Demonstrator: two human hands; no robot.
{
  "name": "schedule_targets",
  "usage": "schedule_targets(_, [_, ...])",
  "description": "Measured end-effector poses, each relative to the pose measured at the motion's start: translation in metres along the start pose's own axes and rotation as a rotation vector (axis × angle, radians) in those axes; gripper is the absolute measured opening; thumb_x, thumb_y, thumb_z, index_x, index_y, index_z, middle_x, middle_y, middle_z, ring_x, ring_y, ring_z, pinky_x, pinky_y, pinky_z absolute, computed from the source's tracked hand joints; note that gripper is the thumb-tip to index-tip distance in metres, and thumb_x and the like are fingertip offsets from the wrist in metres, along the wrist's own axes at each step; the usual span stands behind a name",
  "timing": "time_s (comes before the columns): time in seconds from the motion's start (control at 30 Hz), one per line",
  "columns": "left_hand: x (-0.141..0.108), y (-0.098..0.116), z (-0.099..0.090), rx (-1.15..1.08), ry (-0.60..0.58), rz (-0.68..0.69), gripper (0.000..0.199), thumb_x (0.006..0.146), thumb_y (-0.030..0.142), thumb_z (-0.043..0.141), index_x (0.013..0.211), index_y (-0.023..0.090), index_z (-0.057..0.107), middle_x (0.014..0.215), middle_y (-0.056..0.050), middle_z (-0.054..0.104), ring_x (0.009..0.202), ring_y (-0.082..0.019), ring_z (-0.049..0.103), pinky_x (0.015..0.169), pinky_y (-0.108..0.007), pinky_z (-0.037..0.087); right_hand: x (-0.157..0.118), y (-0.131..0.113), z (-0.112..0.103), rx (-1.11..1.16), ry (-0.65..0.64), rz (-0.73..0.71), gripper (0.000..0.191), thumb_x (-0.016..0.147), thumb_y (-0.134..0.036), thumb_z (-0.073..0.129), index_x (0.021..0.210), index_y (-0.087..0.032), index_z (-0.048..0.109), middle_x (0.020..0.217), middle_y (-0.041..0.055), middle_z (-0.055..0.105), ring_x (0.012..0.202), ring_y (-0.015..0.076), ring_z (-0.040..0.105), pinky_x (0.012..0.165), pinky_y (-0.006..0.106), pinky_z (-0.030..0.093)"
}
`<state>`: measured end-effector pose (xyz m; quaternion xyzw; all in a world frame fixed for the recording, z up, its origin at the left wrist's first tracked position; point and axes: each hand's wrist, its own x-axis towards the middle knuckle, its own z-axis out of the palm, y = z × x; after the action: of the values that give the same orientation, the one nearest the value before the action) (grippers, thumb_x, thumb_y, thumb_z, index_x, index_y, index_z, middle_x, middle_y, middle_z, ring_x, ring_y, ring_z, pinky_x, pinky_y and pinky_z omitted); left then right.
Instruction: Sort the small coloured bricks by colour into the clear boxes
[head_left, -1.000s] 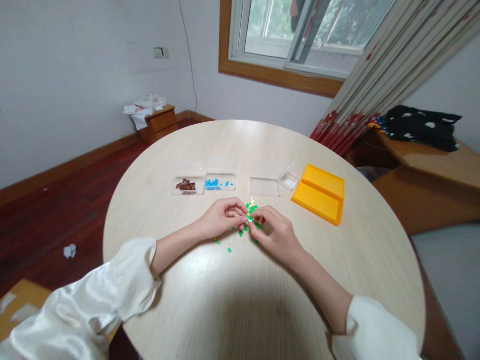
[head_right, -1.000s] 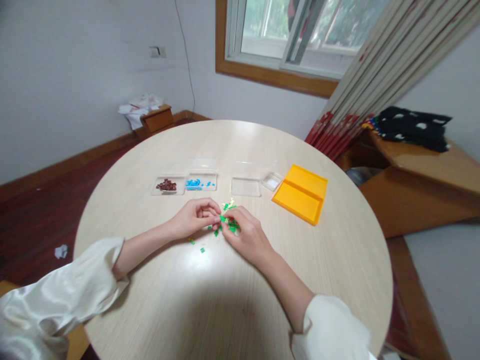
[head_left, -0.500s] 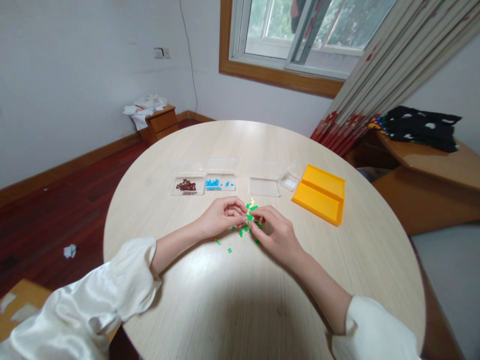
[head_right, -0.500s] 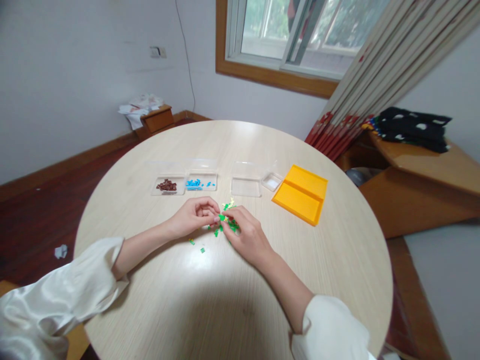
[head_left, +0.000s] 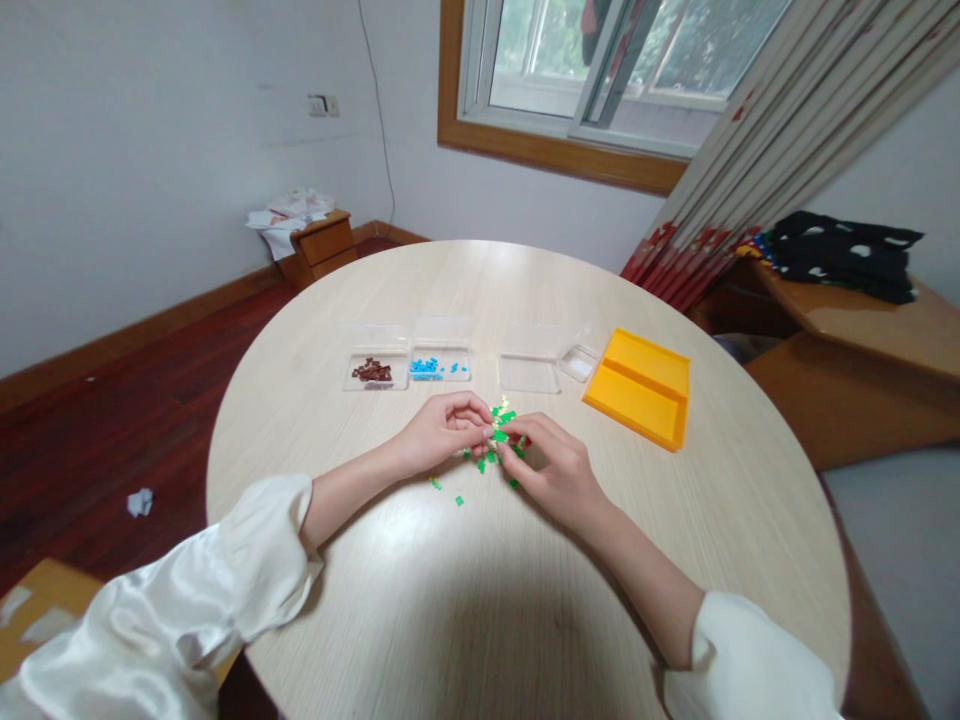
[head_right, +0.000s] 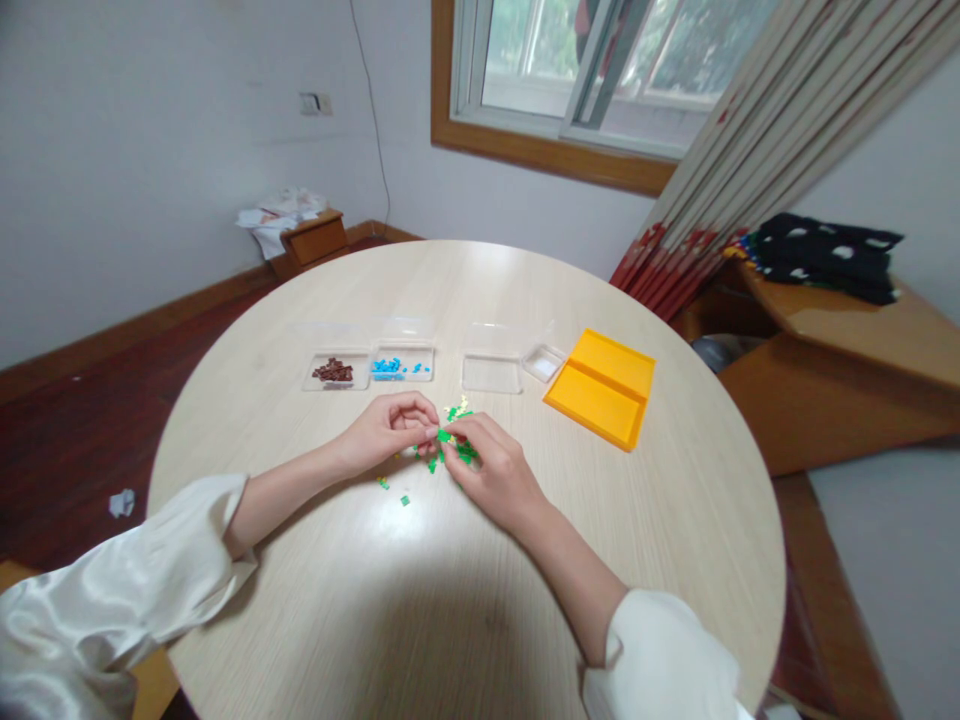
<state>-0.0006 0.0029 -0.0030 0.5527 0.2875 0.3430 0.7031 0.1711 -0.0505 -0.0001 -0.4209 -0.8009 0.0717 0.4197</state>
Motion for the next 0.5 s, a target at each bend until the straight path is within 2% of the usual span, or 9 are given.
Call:
schedule_targets(0.23, [0.001, 0.001, 0.001, 0.032, 0.024, 0.008, 0.027, 0.065, 0.029, 0.072, 0.077, 0.012, 0.053, 0.06, 0.001, 0.061, 0.052, -0.008, 0.057, 0.054, -0.021, 0.046, 0.001, 0.002, -0.003, -0.027, -0.005, 0.014, 0.011, 0.084, -0.019, 0.052, 0.092, -0.021, 0.059, 0.082, 0.0047, 0.064, 0.077, 0.0153, 0.061, 0.068, 0.029, 0.05])
schedule_targets(0.5, [0.0, 0.009, -0.001, 0.169, 0.219, 0.154, 0.017, 0.068, 0.026, 0.065, 0.07, 0.014, 0.052, 0.053, 0.004, 0.053, 0.046, -0.006, 0.048, 0.049, -0.02, 0.04, 0.007, 0.051, -0.011, -0.216, 0.231, 0.164, 0.009, 0.082, -0.023, 0.054, 0.086, -0.019, 0.061, 0.076, 0.0045, 0.063, 0.073, 0.0179, 0.058, 0.07, 0.033, 0.046])
